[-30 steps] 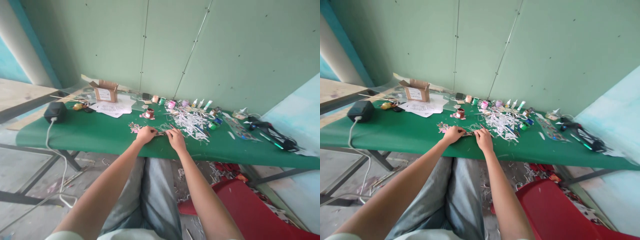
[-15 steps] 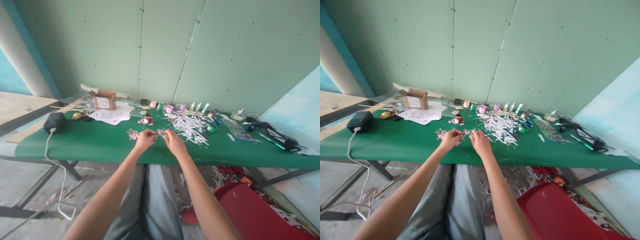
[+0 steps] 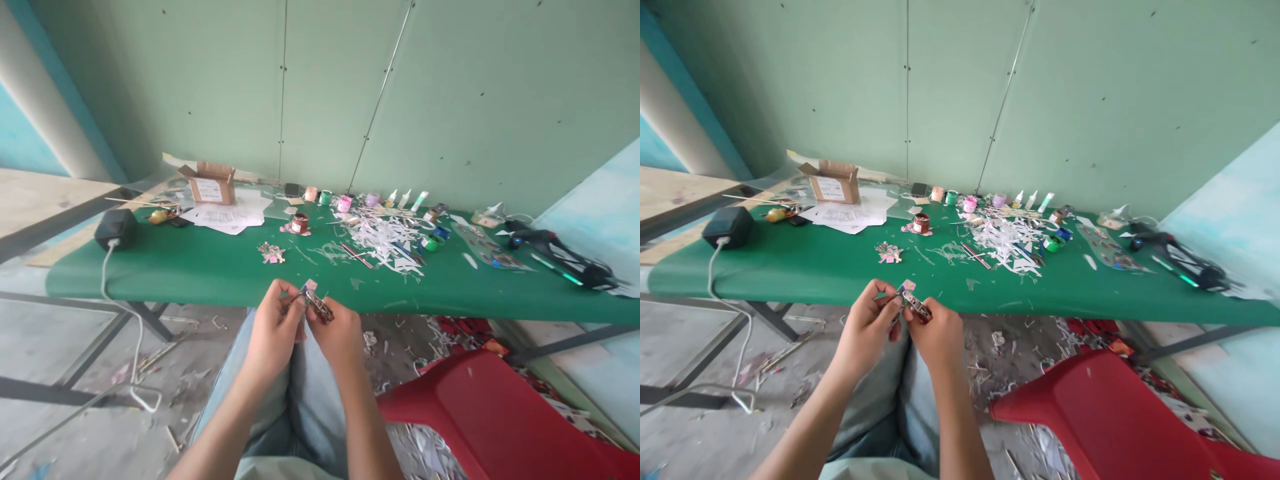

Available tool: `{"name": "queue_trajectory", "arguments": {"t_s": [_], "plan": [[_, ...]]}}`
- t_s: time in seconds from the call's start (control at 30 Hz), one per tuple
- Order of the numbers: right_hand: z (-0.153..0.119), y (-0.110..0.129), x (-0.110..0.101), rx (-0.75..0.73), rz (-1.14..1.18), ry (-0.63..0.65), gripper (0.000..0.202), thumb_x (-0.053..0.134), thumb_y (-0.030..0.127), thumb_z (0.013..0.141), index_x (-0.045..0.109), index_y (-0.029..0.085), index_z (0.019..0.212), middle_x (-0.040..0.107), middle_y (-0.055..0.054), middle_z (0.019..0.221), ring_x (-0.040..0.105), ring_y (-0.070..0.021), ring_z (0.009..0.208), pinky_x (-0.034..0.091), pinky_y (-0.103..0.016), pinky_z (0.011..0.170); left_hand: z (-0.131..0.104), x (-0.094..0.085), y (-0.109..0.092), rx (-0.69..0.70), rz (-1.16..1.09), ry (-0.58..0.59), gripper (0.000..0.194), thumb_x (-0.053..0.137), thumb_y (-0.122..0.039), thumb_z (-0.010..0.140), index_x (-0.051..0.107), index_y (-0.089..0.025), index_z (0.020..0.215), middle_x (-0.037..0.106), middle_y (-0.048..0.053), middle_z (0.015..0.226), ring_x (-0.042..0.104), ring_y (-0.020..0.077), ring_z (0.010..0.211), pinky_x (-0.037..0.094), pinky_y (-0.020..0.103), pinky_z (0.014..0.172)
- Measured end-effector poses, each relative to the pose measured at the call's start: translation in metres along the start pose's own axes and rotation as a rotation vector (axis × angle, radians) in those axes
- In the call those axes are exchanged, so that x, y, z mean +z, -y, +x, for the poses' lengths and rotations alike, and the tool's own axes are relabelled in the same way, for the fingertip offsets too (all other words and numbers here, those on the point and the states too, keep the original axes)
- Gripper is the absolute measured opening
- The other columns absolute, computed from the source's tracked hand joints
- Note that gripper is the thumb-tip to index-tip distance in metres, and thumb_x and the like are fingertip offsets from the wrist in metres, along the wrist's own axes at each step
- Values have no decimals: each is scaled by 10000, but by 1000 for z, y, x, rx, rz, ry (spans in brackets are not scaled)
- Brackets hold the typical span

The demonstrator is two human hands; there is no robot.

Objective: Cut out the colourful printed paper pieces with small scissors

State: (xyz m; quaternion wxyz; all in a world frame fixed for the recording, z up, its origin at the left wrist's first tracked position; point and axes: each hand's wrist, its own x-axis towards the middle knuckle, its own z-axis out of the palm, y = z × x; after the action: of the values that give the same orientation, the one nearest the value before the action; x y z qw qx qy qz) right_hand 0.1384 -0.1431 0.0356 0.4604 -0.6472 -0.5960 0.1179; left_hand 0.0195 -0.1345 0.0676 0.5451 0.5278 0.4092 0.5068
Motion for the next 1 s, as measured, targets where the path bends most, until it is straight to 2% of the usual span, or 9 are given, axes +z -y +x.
{"name": "queue_trajectory", "arguments": {"t_s": [0.17,0.23,0.37,0.73,1.0], "plan": [[-4,9,-7,21,77,34,351,533,418,754,380,232,500,350,67,426,298,-97,444,214,-227,461,-16,-6,-13,15,248,-45,164,551,-357,838,425,-251,840,593,-74,576,492,100,404,348,204,410],[-4,12,-10,12,72,4,319,512,379,746,373,232,499,343,68,427,297,-97,447,217,-226,463,-20,-7,-18,21,308,-54,143,546,-342,840,433,-254,841,612,-67,587,496,104,400,335,203,403],[-4,14,-17,10,41,-79,303,490,344,724,322,237,496,322,71,427,271,-94,451,215,-228,466,-25,-6,-24,9,319,-35,145,553,-334,821,433,-256,838,663,-48,651,471,97,376,296,197,370],[-11,10,-13,49,164,119,274,521,348,785,462,216,553,408,58,475,357,-101,473,236,-238,483,-26,-7,-24,13,325,-49,135,551,-326,801,444,-263,855,670,-53,644,453,95,353,288,195,356],[-10,4,-11,61,80,99,319,505,367,768,377,221,514,352,59,453,325,-97,461,211,-246,477,-27,-4,-23,27,368,-45,121,528,-340,825,435,-269,857,660,-58,625,432,101,343,297,200,353]]}}
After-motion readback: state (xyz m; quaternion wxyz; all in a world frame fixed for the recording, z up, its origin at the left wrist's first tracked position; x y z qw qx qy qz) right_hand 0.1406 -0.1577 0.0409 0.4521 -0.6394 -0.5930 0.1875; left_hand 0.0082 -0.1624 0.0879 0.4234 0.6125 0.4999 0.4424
